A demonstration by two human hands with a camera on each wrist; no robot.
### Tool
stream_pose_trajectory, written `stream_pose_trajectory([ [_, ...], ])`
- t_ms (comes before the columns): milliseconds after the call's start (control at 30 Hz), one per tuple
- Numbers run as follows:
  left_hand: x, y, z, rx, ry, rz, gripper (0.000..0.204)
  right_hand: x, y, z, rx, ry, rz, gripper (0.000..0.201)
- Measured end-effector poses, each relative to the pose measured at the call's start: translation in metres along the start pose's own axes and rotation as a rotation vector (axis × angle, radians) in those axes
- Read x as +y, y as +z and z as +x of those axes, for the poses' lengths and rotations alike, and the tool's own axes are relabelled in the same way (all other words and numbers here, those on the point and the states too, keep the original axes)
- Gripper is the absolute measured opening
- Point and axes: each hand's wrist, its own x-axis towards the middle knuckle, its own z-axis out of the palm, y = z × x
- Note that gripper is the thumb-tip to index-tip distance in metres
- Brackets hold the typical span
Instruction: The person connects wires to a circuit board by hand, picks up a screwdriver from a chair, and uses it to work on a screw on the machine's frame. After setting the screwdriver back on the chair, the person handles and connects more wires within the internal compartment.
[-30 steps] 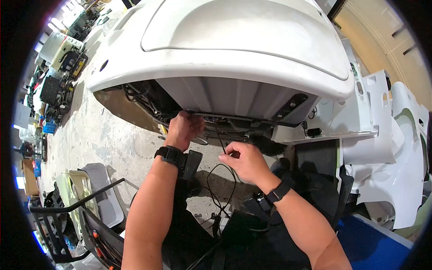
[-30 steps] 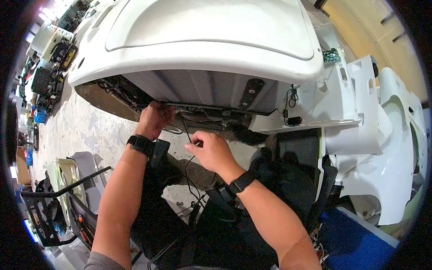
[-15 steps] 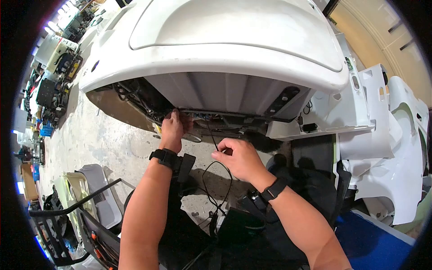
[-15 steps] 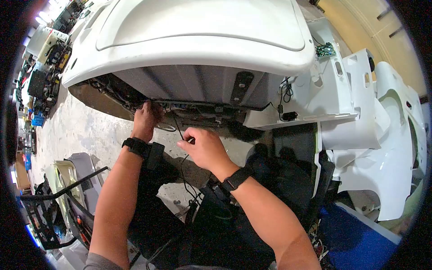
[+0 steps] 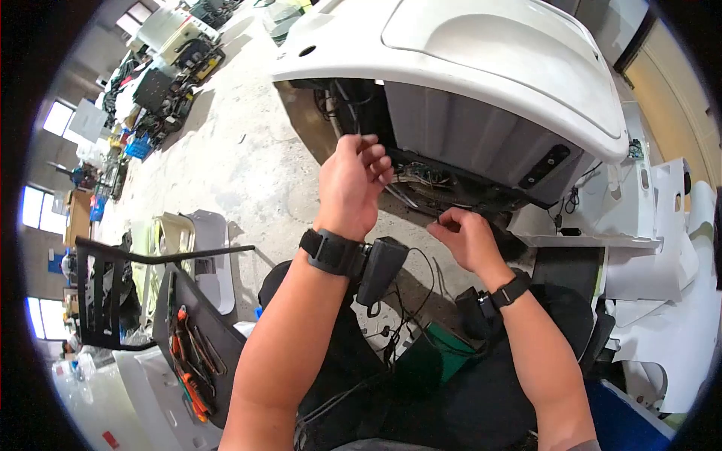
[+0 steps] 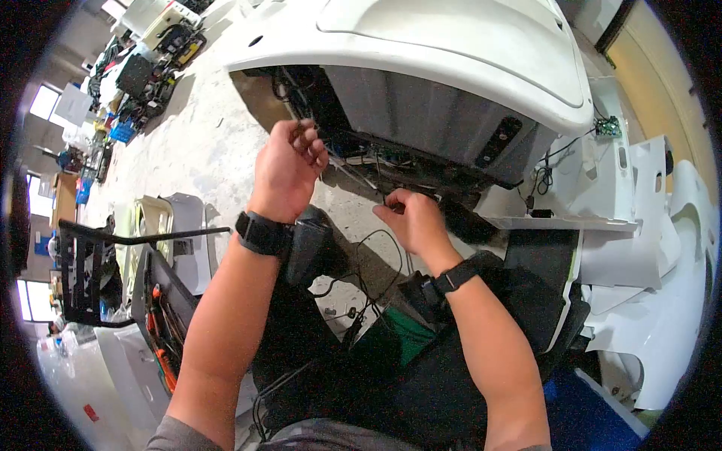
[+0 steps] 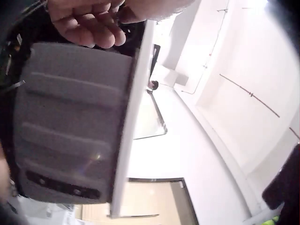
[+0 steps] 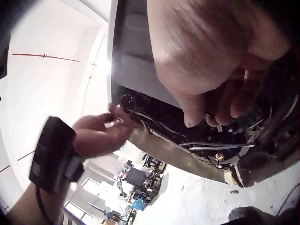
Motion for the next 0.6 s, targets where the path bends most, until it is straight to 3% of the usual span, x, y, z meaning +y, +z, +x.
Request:
stream_pose_trajectory([
  [200,0.066,0.038,-0.064,-0.261,0.111,-0.147,0.016,-0.002,0.002,-0.009,-0.032,-0.035,0.028,0.030],
  [367,0.124,0.011,-0.127,-0.384,0.230,-0.156,0.016,-0.002,0.012,-0.014,-0.042,-0.104,0.032,0.029],
  [467,0.155,-0.034,-0.166,-0.317,0.315,-0.098,0.016,-0.007,0.013,-0.018,-0.021,-0.147,0.000,0.027],
  [600,0.159,-0.117,-0.218,0.027,0.467,-0.043,0.018,-0.012,0.015,-0.021,-0.065,-0.098,0.038,0.026],
])
